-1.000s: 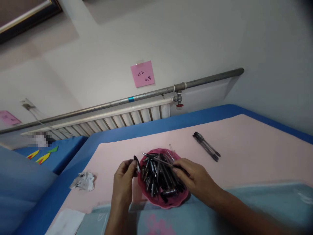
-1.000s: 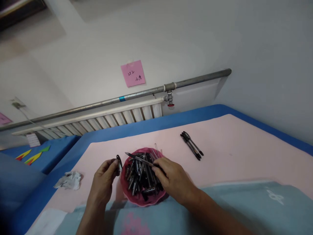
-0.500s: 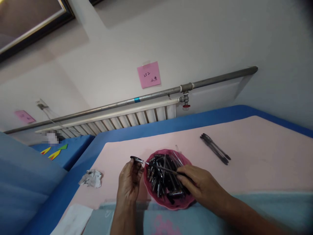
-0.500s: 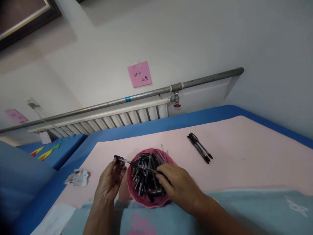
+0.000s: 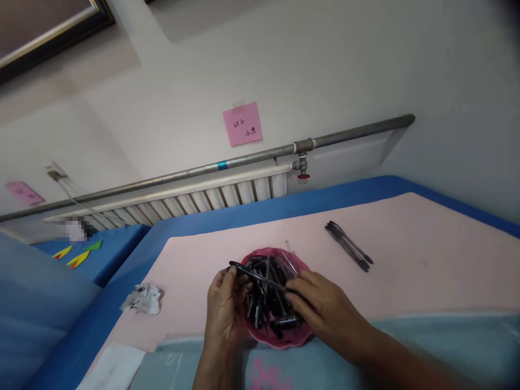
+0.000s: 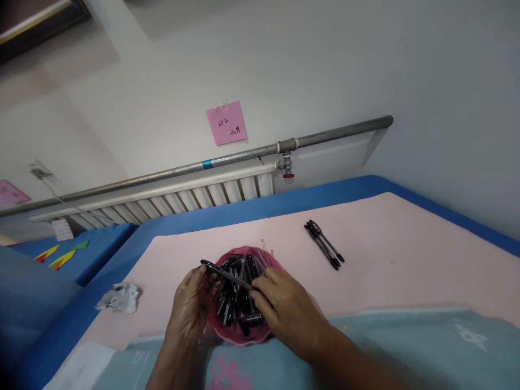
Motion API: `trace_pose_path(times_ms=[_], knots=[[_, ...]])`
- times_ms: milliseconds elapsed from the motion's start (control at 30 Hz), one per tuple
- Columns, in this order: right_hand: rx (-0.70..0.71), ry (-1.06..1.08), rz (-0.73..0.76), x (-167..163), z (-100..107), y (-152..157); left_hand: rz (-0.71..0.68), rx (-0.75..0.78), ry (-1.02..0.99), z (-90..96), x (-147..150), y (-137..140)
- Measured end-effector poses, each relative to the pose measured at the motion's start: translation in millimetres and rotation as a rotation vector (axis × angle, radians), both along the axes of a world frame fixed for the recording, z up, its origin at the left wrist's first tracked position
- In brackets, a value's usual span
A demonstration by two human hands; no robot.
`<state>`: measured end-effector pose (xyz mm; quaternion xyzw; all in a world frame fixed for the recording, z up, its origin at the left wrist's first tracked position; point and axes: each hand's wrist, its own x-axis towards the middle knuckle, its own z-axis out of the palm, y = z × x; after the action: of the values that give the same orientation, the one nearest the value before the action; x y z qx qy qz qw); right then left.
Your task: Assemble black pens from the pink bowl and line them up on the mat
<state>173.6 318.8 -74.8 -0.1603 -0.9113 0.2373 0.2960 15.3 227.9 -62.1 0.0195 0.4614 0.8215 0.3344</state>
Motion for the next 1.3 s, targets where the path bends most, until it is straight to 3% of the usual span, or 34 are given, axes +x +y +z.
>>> trace_pose_path(times_ms=[133,233,333,400,533,733,967,1133,1300], knots=[[-0.018,-0.010,-0.031,-0.8,1.9,-2.4,-0.048,-0.026,0.051,-1.2,1.7,-0.4],[-0.050,0.034,-0.140,2.6,2.4,13.9,-0.046,-0.047,0.080,5.4,2.2,-2.5],[-0.074,0.001,-0.405,17.1,2.0,50.1,-0.023,-0.085,0.098,12.0,0.8,-5.1],[-0.097,-0.159,-0.689,33.0,1.6,77.7,0.031,-0.106,0.102,12.2,-2.3,-6.6],[-0.115,-0.320,-0.883,62.6,-1.6,115.9,0.006,-0.159,0.097,5.4,-10.4,-8.5],[-0.180,-0.555,-0.932,70.9,-7.6,125.2,0.002,-0.209,0.127,1.0,-16.0,-10.0],[-0.193,-0.663,-0.951,71.1,-5.9,124.1,0.003,-0.225,0.131,0.9,-17.7,-10.7],[-0.158,-0.645,-0.938,75.6,-6.8,123.0,-0.007,-0.235,0.138,0.9,-18.7,-10.0],[-0.094,-0.472,-0.891,67.7,3.2,113.7,-0.028,-0.218,0.170,2.9,-15.7,-9.9]])
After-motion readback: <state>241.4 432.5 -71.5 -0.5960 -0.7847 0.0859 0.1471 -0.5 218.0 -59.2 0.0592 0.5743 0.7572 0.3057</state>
